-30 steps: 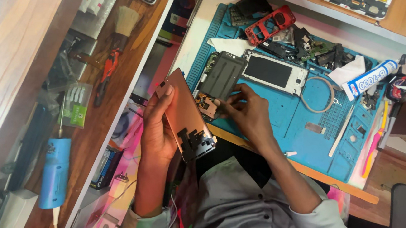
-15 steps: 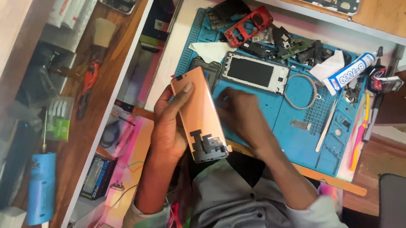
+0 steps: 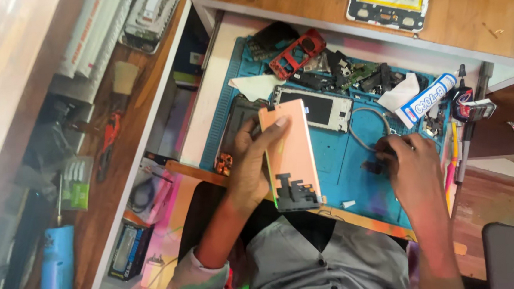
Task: The person cleans the edges of a disassembled smartphone screen with a yellow plastic tool, then reassembles the device by aligning the screen with the chassis and pressing it into place. They apply adhesive along the seam, power on the phone, and test the touchscreen by swiping through the interface.
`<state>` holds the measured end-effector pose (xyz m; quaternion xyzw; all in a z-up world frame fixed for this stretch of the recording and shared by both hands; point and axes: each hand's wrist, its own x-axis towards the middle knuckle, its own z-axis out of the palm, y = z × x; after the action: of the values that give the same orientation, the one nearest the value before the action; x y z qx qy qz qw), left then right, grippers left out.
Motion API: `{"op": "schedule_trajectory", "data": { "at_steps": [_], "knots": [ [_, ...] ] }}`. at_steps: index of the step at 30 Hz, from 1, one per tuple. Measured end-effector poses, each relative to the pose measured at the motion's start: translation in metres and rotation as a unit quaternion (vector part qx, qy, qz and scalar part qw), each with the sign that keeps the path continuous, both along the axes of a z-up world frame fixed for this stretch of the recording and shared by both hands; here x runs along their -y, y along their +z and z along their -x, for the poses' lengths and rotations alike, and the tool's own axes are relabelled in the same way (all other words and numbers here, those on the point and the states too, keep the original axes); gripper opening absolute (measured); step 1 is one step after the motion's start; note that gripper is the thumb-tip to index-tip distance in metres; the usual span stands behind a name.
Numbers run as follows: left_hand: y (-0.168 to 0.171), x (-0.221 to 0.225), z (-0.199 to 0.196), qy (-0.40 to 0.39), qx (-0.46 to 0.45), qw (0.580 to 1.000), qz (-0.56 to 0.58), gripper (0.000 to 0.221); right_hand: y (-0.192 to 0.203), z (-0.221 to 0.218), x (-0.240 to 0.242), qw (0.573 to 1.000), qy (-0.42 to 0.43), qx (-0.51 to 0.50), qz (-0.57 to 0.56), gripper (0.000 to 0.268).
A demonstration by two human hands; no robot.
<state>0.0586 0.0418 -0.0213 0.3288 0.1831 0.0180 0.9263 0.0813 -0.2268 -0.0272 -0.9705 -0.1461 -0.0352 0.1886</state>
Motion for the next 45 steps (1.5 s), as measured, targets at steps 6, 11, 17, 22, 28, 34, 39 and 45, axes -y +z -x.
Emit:
{"op": "schedule_trajectory", "data": {
  "at_steps": [6,11,17,22,28,34,39,45],
  "knots": [
    [-0.035,0.011,-0.004,-0.061,-0.011,0.998,-0.003,0.037,-0.014,-0.001,0.013,0.995,-0.011,0.058,0.081,0.026],
    [-0.057,0.017,0.000,-0.075,-0.021,0.997,0.015,0.036,-0.005,-0.004,0.036,0.998,-0.031,0.058,0.005,0.024],
    [-0.070,0.019,0.003,-0.076,-0.050,0.995,0.032,0.036,0.019,0.001,0.036,0.992,-0.113,0.050,-0.024,0.012],
    [-0.073,0.019,0.006,-0.061,-0.043,0.997,0.031,0.035,0.031,0.005,0.026,0.991,-0.070,0.103,-0.040,0.009],
    [-0.071,0.018,0.005,-0.063,-0.043,0.997,0.015,0.033,0.036,-0.004,0.046,0.988,-0.067,0.134,-0.031,0.014],
    [-0.053,0.022,0.011,-0.053,-0.020,0.997,-0.061,0.032,0.004,-0.043,0.032,0.987,-0.081,0.106,-0.095,0.011],
    [-0.039,0.025,0.018,-0.037,0.005,0.993,-0.109,0.027,-0.002,-0.020,0.026,0.978,-0.147,0.029,-0.144,0.011],
    [-0.011,0.032,0.018,-0.053,0.038,0.991,-0.113,0.034,-0.029,0.004,-0.008,0.804,-0.080,-0.255,-0.531,0.016]
  ]
}}
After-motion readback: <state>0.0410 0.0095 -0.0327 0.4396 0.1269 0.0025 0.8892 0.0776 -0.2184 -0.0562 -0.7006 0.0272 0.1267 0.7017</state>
